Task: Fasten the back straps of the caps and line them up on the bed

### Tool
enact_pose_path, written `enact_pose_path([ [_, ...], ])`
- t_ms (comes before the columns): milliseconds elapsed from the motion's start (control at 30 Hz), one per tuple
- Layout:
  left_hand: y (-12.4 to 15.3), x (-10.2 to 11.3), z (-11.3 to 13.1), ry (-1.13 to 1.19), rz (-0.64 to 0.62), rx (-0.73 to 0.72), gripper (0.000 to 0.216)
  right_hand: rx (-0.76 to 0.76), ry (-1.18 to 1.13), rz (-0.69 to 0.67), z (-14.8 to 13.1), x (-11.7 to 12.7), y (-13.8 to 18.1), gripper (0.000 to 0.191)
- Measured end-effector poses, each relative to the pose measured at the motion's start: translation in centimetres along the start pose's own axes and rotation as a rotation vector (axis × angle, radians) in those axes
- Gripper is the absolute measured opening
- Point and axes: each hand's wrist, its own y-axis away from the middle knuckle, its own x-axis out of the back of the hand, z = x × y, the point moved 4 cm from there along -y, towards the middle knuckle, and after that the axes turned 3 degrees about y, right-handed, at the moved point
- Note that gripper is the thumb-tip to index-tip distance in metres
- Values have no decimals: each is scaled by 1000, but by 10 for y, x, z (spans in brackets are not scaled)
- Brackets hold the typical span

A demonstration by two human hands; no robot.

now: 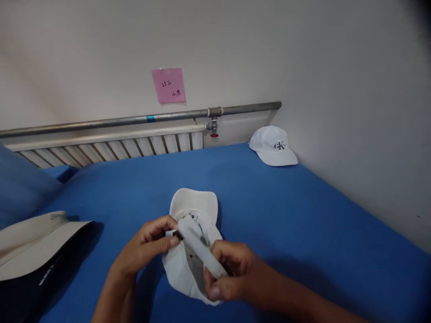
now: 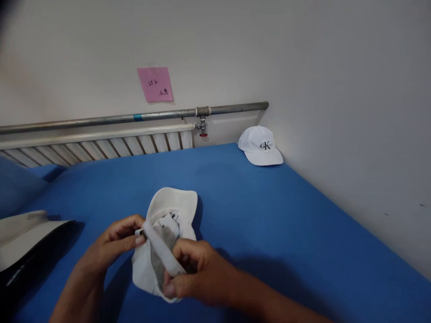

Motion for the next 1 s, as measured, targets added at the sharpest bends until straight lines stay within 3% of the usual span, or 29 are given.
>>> enact_pose_path([
  [100,-6,-5,-7,55,2,53,17,-16,-289,-37,5,6,-5,21],
  [233,-13,-12,-13,63,-13,79,14,87,-472,34,1,20,-10,23],
  [367,-15,-18,-17,69,-34,101,14,80,-341,164,3,29,-12,28],
  [500,-18,-23,-19,73,-61,111,12,17,-227,199,11,35,-15,20],
  [733,-23,-26,-23,121,-33,124,10,-39,-361,219,9,43,-17,22],
  [1000,-24,-26,-27,175,0,131,14,-73,-276,274,20,45,-22,21],
])
